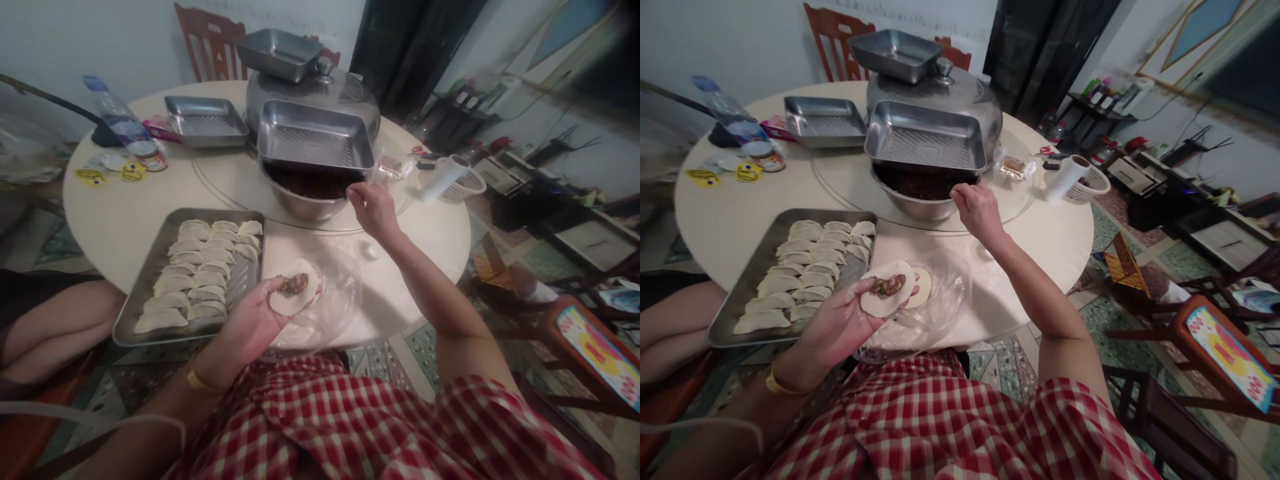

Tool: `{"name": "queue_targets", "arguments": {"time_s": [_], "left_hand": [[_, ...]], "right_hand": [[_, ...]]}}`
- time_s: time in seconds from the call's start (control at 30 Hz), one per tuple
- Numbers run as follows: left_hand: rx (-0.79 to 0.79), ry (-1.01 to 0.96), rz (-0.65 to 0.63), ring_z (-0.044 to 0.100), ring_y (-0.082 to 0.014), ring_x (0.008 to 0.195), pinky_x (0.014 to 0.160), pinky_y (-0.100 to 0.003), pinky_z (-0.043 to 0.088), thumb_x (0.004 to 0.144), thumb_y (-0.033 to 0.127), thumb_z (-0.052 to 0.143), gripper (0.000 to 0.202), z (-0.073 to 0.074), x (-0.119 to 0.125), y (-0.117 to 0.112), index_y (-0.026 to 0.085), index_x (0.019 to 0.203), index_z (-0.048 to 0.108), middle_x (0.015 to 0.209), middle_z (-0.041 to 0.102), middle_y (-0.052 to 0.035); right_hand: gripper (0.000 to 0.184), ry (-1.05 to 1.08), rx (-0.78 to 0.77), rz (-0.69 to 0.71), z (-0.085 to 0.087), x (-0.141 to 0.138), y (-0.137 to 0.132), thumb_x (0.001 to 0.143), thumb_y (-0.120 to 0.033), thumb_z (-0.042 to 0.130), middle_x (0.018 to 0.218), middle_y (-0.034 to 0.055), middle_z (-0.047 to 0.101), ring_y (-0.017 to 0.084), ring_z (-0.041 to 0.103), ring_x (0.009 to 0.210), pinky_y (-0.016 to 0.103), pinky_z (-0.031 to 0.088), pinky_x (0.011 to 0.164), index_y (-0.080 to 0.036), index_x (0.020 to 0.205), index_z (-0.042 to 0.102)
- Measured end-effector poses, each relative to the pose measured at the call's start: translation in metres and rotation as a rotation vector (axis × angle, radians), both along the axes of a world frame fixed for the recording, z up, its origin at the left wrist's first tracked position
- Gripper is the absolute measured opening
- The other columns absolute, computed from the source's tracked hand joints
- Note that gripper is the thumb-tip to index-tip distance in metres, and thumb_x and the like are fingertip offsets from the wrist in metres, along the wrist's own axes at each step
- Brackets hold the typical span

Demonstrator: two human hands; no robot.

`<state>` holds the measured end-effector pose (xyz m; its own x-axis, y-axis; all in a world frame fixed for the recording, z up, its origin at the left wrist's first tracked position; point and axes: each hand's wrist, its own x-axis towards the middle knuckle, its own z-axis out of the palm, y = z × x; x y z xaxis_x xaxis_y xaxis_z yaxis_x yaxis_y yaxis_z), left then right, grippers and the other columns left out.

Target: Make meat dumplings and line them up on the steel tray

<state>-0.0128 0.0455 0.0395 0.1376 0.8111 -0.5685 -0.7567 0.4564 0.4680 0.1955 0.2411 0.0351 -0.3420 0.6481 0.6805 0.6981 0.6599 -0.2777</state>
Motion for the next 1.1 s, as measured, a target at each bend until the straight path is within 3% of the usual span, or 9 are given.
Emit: {"name": "queue_targets", "arguments": {"time_s": [0.1,0.2,0.37,0.47,0.63,0.77,0.93,1.1], "left_hand": [[0.046,0.087,0.022,0.073,-0.0215,0.082,0.073,-0.03,0.06,0.081,0.01,0.063,0.01,-0.01,0.001,-0.001,0.011,0.075,0.071,0.086,0.076,-0.0091],[0.072,0.104,-0.02,0.074,-0.0217,0.082,0.069,-0.027,0.059,0.082,0.011,0.065,0.007,-0.014,0.001,-0.001,0.01,0.08,0.072,0.09,0.076,-0.0113],[-0.009,-0.035,0.003,0.072,-0.0265,0.089,0.074,-0.037,0.06,0.095,0.026,0.046,0.032,-0.002,0.003,0.003,0.008,0.097,0.072,0.098,0.075,-0.016],[0.023,-0.085,0.014,0.07,-0.0261,0.094,0.084,-0.041,0.059,0.098,0.029,0.039,0.038,0.004,0.005,0.004,0.009,0.098,0.072,0.095,0.075,-0.0144],[0.016,-0.131,-0.013,0.07,-0.0215,0.088,0.088,-0.043,0.057,0.099,0.029,0.036,0.037,0.002,0.006,-0.003,0.014,0.097,0.07,0.089,0.075,-0.0087],[0.029,-0.193,-0.031,0.067,-0.0152,0.072,0.084,-0.038,0.057,0.099,0.029,0.04,0.035,-0.003,0.006,-0.011,0.018,0.083,0.069,0.077,0.072,-0.003],[0.096,-0.265,-0.086,0.065,-0.0145,0.064,0.079,-0.037,0.057,0.1,0.042,0.036,0.042,-0.005,0.004,-0.017,0.018,0.095,0.071,0.072,0.07,-0.0024],[0.075,-0.256,-0.106,0.066,-0.0166,0.067,0.082,-0.04,0.056,0.1,0.047,0.032,0.049,-0.002,0.003,-0.019,0.017,0.099,0.071,0.077,0.071,-0.0051]], "right_hand": [[0.027,0.016,0.017,-0.025,0.003,0.004,-0.016,0.092,-0.043,0.052,0.082,0.006,0.068,0.023,0.058,0.08,0.04,0.045,0.083,-0.023,0.101,0.068],[0.024,0.063,0.039,-0.014,0.012,0.004,-0.05,0.09,-0.039,0.056,0.093,0.0074,0.07,0.024,0.059,0.087,0.043,0.046,0.085,-0.024,0.104,0.068],[0.016,0.057,-0.139,0.273,0.014,-0.006,-0.122,0.092,-0.03,0.056,0.092,0.0065,0.071,0.021,0.063,0.089,0.038,0.051,0.08,-0.023,0.093,0.069],[0.016,0.018,-0.144,0.34,0.006,-0.013,-0.146,0.091,-0.03,0.059,0.094,0.0085,0.07,0.02,0.063,0.087,0.038,0.051,0.078,-0.021,0.097,0.07],[0.019,-0.111,-0.027,0.455,0.006,-0.025,-0.146,0.093,-0.029,0.054,0.11,0.0097,0.068,0.023,0.059,0.101,0.042,0.05,0.089,-0.023,0.102,0.07],[0.027,-0.273,0.022,0.578,0.016,-0.039,-0.138,0.096,-0.036,0.05,0.126,0.01,0.062,0.025,0.052,0.121,0.044,0.045,0.102,-0.023,0.108,0.07],[0.036,-0.42,-0.014,0.65,0.023,-0.05,-0.139,0.097,-0.045,0.043,0.136,0.0101,0.058,0.029,0.048,0.129,0.046,0.041,0.107,-0.026,0.111,0.071],[0.038,-0.42,-0.117,0.698,0.026,-0.049,-0.139,0.098,-0.043,0.042,0.14,0.0118,0.054,0.03,0.044,0.134,0.05,0.04,0.109,-0.023,0.1,0.074]]}}
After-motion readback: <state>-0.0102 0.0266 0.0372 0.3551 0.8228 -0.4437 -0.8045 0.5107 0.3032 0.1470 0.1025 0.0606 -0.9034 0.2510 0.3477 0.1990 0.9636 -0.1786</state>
